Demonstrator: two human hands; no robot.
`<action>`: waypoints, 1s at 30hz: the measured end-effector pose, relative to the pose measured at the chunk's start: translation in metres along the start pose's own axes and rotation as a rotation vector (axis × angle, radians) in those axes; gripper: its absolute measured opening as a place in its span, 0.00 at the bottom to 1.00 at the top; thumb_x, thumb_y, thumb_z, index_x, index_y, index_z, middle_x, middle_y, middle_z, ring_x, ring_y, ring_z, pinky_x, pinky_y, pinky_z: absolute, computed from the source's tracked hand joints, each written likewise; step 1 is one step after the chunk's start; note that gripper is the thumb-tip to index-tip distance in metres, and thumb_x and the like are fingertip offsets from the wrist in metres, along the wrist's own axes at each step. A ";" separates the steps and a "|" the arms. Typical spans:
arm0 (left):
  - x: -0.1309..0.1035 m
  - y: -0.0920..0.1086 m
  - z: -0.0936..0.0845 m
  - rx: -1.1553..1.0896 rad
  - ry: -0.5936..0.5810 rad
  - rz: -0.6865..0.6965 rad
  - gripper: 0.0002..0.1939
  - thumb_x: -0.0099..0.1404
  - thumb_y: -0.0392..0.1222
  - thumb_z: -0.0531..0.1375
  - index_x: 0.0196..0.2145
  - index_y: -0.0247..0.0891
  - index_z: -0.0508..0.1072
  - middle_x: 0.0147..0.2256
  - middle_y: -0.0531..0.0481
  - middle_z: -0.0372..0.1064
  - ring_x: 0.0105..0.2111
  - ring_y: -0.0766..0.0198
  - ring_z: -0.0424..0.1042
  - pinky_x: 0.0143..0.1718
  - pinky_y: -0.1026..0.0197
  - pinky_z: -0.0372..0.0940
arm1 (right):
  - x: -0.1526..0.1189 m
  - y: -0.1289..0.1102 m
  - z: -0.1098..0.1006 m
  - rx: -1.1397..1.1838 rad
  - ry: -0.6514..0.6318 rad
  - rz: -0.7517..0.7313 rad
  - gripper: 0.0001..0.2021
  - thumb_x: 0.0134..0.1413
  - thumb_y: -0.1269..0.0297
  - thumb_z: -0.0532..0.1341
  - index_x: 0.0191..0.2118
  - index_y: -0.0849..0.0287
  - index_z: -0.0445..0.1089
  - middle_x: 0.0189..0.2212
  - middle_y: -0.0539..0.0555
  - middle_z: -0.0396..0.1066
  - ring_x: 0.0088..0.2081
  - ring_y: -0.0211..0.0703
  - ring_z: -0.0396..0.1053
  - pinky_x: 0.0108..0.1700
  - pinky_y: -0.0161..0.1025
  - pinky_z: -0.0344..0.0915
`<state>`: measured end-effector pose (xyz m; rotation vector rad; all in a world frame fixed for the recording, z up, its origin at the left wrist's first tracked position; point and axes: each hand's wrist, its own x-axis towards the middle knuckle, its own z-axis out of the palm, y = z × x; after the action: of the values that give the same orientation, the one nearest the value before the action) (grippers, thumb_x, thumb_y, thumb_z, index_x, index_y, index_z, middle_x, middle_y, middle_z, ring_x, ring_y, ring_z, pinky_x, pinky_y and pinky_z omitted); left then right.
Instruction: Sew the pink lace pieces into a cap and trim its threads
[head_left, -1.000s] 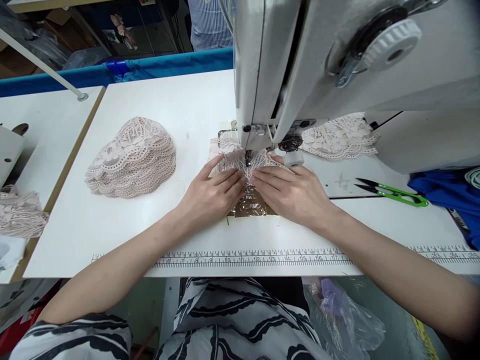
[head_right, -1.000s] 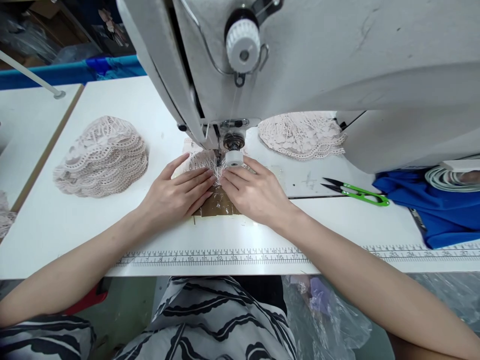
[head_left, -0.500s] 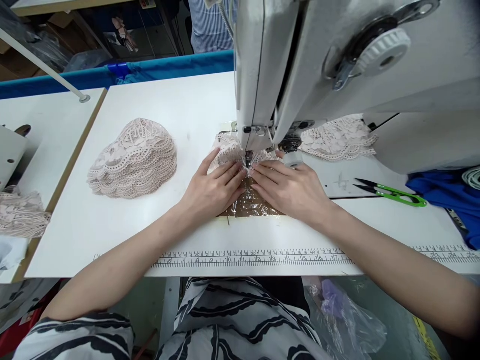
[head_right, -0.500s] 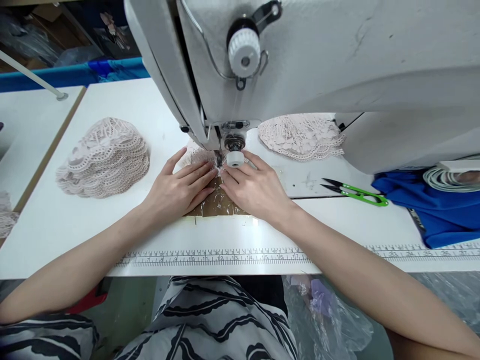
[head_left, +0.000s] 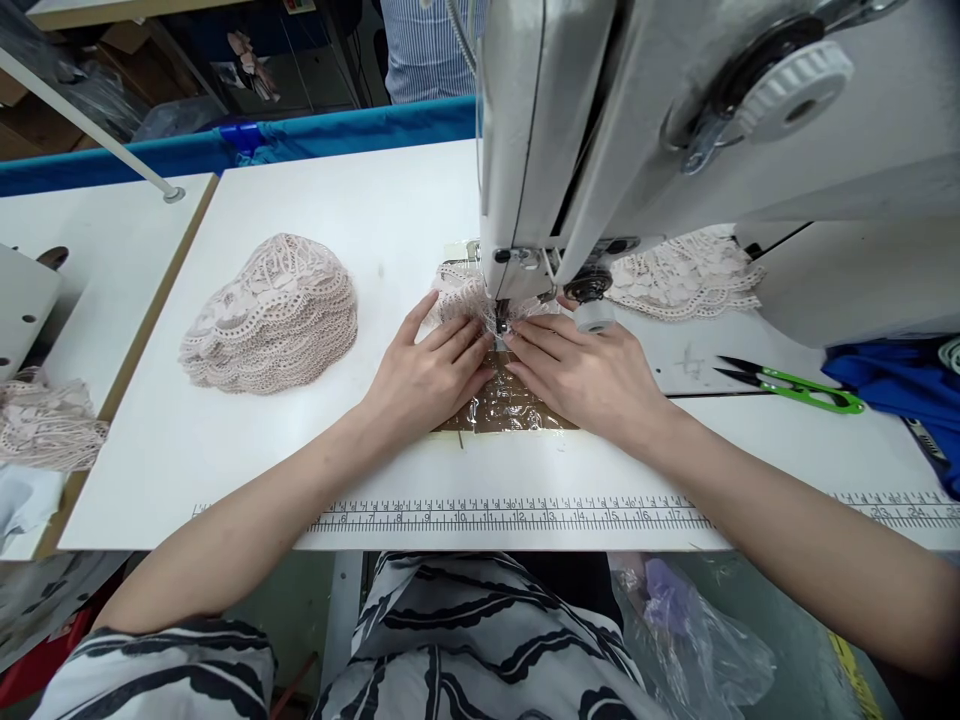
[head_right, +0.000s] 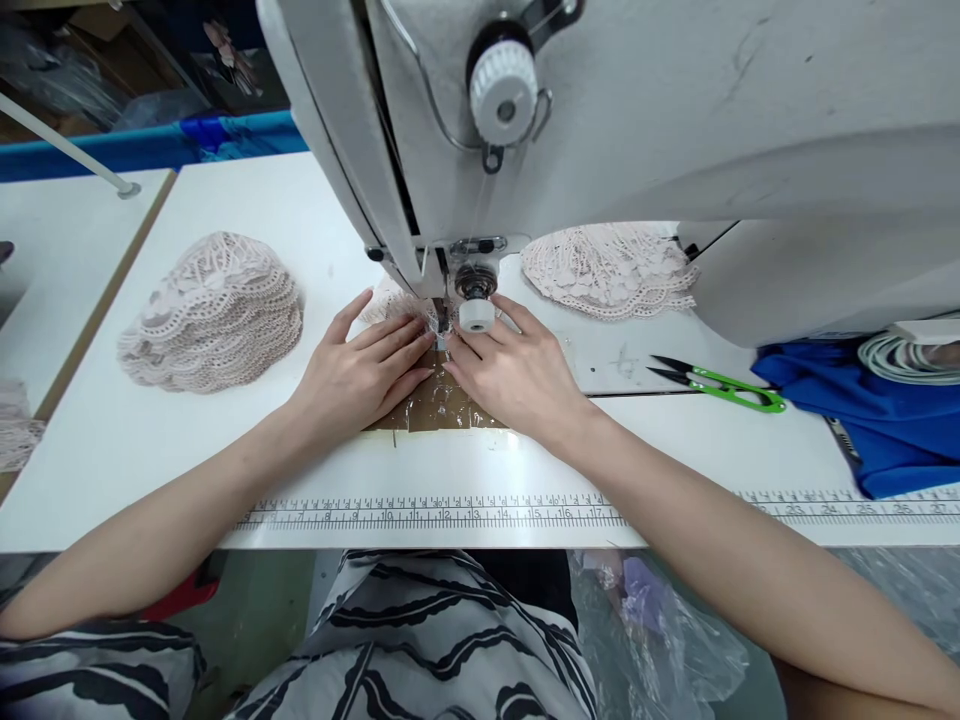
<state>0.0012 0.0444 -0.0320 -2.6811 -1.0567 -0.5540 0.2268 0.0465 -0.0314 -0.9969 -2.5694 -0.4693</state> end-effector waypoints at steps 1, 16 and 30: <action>0.000 -0.001 0.001 -0.010 -0.002 -0.010 0.17 0.75 0.45 0.53 0.53 0.37 0.76 0.51 0.42 0.77 0.54 0.52 0.76 0.65 0.34 0.59 | 0.000 0.000 0.000 -0.016 -0.002 0.001 0.15 0.72 0.63 0.52 0.51 0.61 0.75 0.48 0.55 0.79 0.45 0.46 0.75 0.57 0.50 0.65; 0.006 -0.008 0.003 -0.021 -0.042 -0.057 0.20 0.75 0.46 0.53 0.57 0.34 0.73 0.54 0.41 0.75 0.57 0.51 0.73 0.65 0.39 0.59 | 0.000 0.012 -0.003 0.046 -0.019 0.122 0.14 0.69 0.62 0.55 0.49 0.59 0.77 0.45 0.57 0.80 0.48 0.52 0.75 0.57 0.56 0.65; 0.001 0.019 -0.021 0.143 -0.092 -0.103 0.12 0.73 0.39 0.54 0.38 0.30 0.74 0.28 0.45 0.75 0.24 0.61 0.72 0.32 0.54 0.67 | -0.001 0.016 -0.011 0.186 0.052 0.164 0.14 0.68 0.63 0.56 0.47 0.55 0.79 0.37 0.55 0.81 0.44 0.54 0.76 0.57 0.61 0.66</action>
<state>0.0092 0.0247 -0.0132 -2.5607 -1.2164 -0.3609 0.2404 0.0528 -0.0193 -1.1014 -2.4085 -0.2060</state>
